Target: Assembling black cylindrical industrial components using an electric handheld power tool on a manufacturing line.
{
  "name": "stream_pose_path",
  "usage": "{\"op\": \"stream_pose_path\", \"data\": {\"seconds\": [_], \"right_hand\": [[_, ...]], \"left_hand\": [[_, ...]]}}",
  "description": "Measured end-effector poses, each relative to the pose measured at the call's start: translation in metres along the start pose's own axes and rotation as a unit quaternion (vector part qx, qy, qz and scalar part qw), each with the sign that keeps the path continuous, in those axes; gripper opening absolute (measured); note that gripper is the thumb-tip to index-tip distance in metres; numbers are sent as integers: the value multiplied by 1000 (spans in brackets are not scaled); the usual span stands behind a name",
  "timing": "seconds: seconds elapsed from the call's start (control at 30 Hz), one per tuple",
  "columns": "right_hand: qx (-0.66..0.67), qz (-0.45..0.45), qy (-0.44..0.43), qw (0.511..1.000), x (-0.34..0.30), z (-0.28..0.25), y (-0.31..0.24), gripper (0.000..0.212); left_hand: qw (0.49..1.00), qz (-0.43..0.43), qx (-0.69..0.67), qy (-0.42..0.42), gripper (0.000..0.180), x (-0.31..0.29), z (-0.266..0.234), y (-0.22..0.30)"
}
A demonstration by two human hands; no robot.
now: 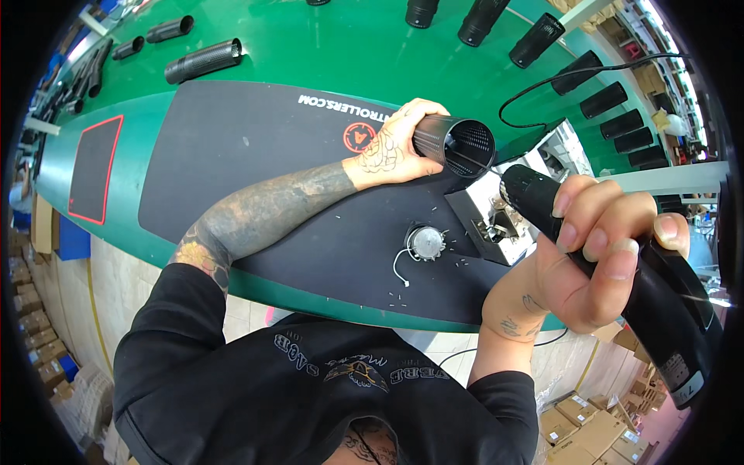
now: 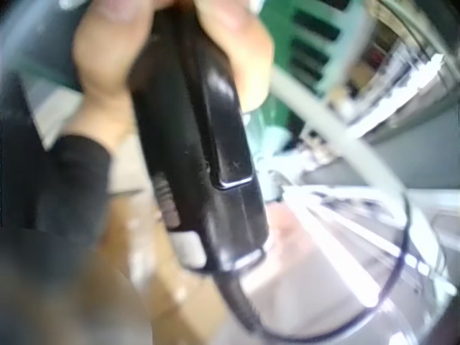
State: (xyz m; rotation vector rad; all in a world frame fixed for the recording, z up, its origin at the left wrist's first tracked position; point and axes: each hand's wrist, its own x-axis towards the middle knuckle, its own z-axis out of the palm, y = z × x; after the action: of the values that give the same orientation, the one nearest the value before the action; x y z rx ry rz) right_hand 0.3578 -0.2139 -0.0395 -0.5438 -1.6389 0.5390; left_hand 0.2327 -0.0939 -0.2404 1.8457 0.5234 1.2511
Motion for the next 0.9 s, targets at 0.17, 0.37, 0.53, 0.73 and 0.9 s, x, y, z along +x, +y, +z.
{"op": "stream_pose_path", "data": {"seconds": [0.17, 0.37, 0.53, 0.73, 0.9], "right_hand": [[11, -7, -16, 1000, -1, 1, -1, 35], [12, -8, -28, 1000, 1, 0, 3, 35], [2, -5, -4, 1000, 0, 0, 11, 32], [10, -2, 38, 999, 0, 7, 16, 30], [-5, -4, 48, 999, 0, 5, 11, 30]], "left_hand": [[1000, -13, 3, -1, 62, -1, -1, 1], [1000, -11, 2, -3, 62, -1, -3, 1], [1000, 5, 2, -3, 62, 0, -2, 2], [1000, 12, -3, 3, 62, -1, 0, 1], [1000, -3, -31, -4, 63, -1, 6, 0]]}}
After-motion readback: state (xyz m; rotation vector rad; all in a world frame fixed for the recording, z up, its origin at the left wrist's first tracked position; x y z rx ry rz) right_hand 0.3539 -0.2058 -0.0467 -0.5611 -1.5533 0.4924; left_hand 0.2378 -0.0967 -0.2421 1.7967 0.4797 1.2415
